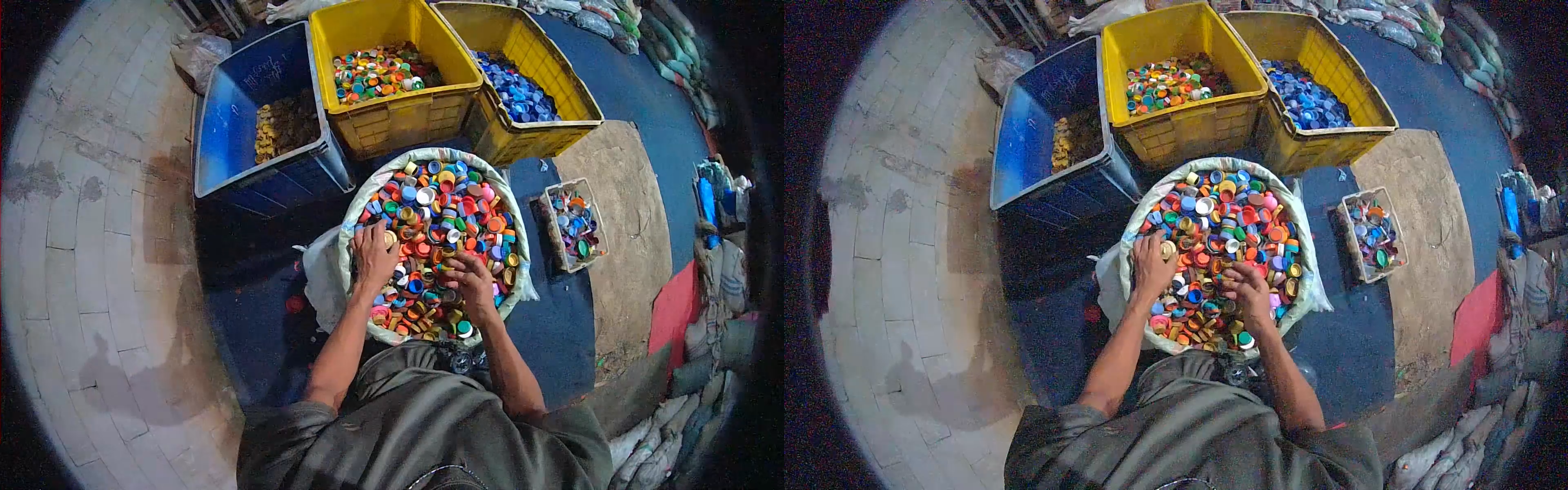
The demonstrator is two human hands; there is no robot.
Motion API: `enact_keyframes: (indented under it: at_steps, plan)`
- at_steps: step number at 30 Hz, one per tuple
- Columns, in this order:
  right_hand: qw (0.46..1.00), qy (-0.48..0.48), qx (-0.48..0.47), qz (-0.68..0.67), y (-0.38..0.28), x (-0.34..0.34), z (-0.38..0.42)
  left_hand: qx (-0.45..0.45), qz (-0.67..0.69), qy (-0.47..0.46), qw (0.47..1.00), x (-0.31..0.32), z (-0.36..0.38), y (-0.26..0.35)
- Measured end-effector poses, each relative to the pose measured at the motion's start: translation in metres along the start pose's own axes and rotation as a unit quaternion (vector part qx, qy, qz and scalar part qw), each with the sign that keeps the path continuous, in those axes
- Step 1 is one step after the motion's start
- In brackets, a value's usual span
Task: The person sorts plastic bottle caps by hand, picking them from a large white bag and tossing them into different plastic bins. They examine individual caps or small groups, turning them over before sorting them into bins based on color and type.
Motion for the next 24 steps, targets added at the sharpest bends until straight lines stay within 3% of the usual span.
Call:
enact_keyframes:
  at_steps: [3, 4, 6, 7, 10, 12, 15, 19, 22, 24]
  plan:
    - [1.000, 0.000, 0.001, 0.000, 0.000, 0.002, -0.001, -0.046, 0.094, -0.005, 0.994, -0.003, 0.005, -0.011]
    - [1.000, -0.002, 0.000, 0.000, -0.001, 0.003, -0.001, -0.104, 0.228, 0.001, 0.968, 0.000, 0.009, -0.021]
    - [1.000, -0.006, 0.000, -0.001, -0.003, 0.006, 0.000, -0.213, 0.479, 0.012, 0.852, 0.009, 0.017, -0.034]
    - [1.000, -0.006, -0.001, 0.001, -0.001, 0.006, -0.002, -0.245, 0.534, 0.036, 0.808, 0.004, 0.022, -0.037]
    - [1.000, -0.007, -0.005, 0.019, 0.002, 0.009, -0.008, -0.314, 0.779, 0.000, 0.543, 0.006, 0.031, -0.030]
    - [0.999, -0.002, -0.013, 0.050, 0.000, 0.014, -0.010, -0.339, 0.785, -0.001, 0.518, 0.003, 0.036, -0.026]
    - [0.959, 0.012, -0.119, 0.258, -0.012, 0.030, -0.022, -0.380, 0.804, -0.007, 0.457, 0.001, 0.040, -0.015]
    - [0.844, 0.066, -0.249, 0.470, -0.040, 0.062, -0.038, -0.364, 0.820, -0.025, 0.440, 0.015, 0.044, -0.018]
    - [0.747, 0.077, -0.350, 0.560, -0.057, 0.088, -0.049, -0.369, 0.821, -0.017, 0.436, 0.018, 0.048, -0.021]
    - [0.714, 0.078, -0.382, 0.581, -0.064, 0.103, -0.053, -0.384, 0.815, -0.014, 0.434, 0.021, 0.053, -0.024]
Point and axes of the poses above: each hand's wrist, its own z-axis away from the middle knuckle, its own x-axis out of the palm, y = z × x, the point moved 8 cm from there along -z, towards the middle knuckle, and after that the axes turned 2 degrees about x, right-handed, at the moved point
